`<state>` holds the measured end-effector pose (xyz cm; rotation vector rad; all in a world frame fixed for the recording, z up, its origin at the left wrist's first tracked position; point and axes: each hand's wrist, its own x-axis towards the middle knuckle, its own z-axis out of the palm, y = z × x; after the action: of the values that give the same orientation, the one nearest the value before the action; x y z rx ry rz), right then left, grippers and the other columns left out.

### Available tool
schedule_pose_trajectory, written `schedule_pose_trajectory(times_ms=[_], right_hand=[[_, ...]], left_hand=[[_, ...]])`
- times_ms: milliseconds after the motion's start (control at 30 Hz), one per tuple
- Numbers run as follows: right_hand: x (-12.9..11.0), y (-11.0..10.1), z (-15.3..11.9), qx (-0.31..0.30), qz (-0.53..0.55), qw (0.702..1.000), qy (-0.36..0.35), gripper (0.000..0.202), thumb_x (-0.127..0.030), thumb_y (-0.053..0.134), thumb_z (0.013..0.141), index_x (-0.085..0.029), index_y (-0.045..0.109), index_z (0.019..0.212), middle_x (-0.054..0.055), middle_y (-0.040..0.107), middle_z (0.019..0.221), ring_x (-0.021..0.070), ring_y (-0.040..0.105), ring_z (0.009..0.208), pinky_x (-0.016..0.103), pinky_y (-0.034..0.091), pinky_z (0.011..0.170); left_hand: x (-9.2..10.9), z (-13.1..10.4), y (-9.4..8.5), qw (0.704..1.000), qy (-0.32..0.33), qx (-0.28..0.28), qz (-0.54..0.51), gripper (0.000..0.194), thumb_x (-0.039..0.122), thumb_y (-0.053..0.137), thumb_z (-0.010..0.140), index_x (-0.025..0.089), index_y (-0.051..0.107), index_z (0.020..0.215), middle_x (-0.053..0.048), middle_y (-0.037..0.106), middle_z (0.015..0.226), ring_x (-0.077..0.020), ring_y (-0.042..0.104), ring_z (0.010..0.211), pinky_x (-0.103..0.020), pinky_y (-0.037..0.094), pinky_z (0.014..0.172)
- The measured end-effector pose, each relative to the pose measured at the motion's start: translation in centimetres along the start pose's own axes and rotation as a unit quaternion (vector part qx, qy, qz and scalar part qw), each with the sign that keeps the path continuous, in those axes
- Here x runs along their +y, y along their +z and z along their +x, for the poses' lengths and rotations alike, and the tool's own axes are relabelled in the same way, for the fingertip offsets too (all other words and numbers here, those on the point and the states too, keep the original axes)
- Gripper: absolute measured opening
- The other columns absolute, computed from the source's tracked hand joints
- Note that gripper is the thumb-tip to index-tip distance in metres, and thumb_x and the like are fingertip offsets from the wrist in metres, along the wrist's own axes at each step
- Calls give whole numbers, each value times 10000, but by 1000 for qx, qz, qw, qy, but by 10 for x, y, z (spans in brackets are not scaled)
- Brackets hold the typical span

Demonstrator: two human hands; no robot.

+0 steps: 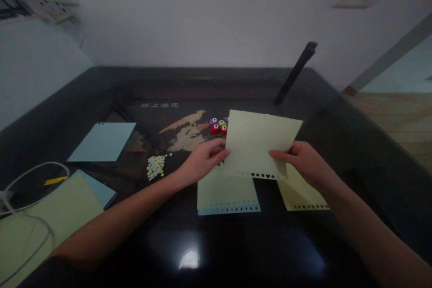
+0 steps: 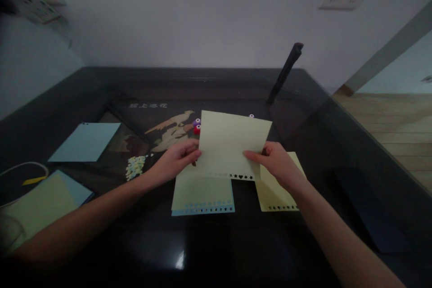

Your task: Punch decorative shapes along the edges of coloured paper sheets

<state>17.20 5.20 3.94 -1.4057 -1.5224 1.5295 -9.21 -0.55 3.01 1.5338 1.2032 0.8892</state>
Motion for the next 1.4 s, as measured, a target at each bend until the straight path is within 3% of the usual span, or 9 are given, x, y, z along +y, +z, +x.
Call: schedule_pose_trajectory(times_ms=[133,233,433,700,867,1000,1100,1200,1400], right_hand=[[5,-16,-17,99,77,991,43,273,-371,816,575,-169,741,744,76,759,775,234,696,612,372,575,614],[10,-20,-27,133,101,984,63,261,-365,815,573,-169,733,724,72,742,668,259,690,578,378,571,554],[19,-23,-32,158,122,977,74,241,-374,801,585,-193,727,726,64,730,627,250,678,537,361,566,489],[21,-30,-31,186,111,973,79,208,-353,810,573,-201,731,692,60,735,639,217,654,485,334,556,471],[28,-34,-28,181,133,972,69,229,-366,807,585,-199,729,720,62,758,749,219,687,563,344,580,547],[26,-34,-29,172,135,973,73,193,-349,794,607,-205,724,715,60,756,739,233,694,581,367,590,572],[24,-34,-30,175,148,972,53,178,-340,789,607,-219,724,719,52,756,746,249,707,647,392,600,644],[24,-34,-30,175,159,971,29,191,-348,787,610,-225,720,741,45,761,785,261,713,717,416,593,729],[22,-37,-37,161,170,972,34,223,-341,800,592,-221,723,765,49,760,808,265,708,751,447,570,803]], left_hand=[[-4,31,-21,993,50,88,68,237,271,464,902,144,574,1069,-75,699,898,-151,659,756,-292,516,709],[-16,50,-38,940,58,153,300,186,237,534,852,159,620,998,-70,676,920,-189,638,824,-329,499,749],[-30,61,-40,860,16,107,498,323,261,565,842,168,570,1152,-96,597,1101,-254,605,967,-365,494,781],[-30,61,-34,835,16,108,540,236,262,589,838,155,568,1048,-102,580,1073,-266,583,1005,-351,488,782],[-17,54,-42,861,8,161,482,237,318,567,864,179,524,1052,-74,645,969,-221,629,851,-333,483,728],[-7,52,-40,933,28,189,306,341,311,616,825,177,486,1111,-56,655,929,-144,615,663,-283,485,642],[-2,52,-27,977,55,133,157,397,269,654,779,176,512,1138,-64,639,1018,-150,630,771,-280,510,681],[2,50,-6,997,20,53,59,295,252,637,789,176,582,1069,-55,637,1007,-143,622,774,-278,514,665],[2,49,44,987,-73,-16,-145,272,150,687,746,153,540,975,23,607,755,-79,582,588,-209,459,556]])
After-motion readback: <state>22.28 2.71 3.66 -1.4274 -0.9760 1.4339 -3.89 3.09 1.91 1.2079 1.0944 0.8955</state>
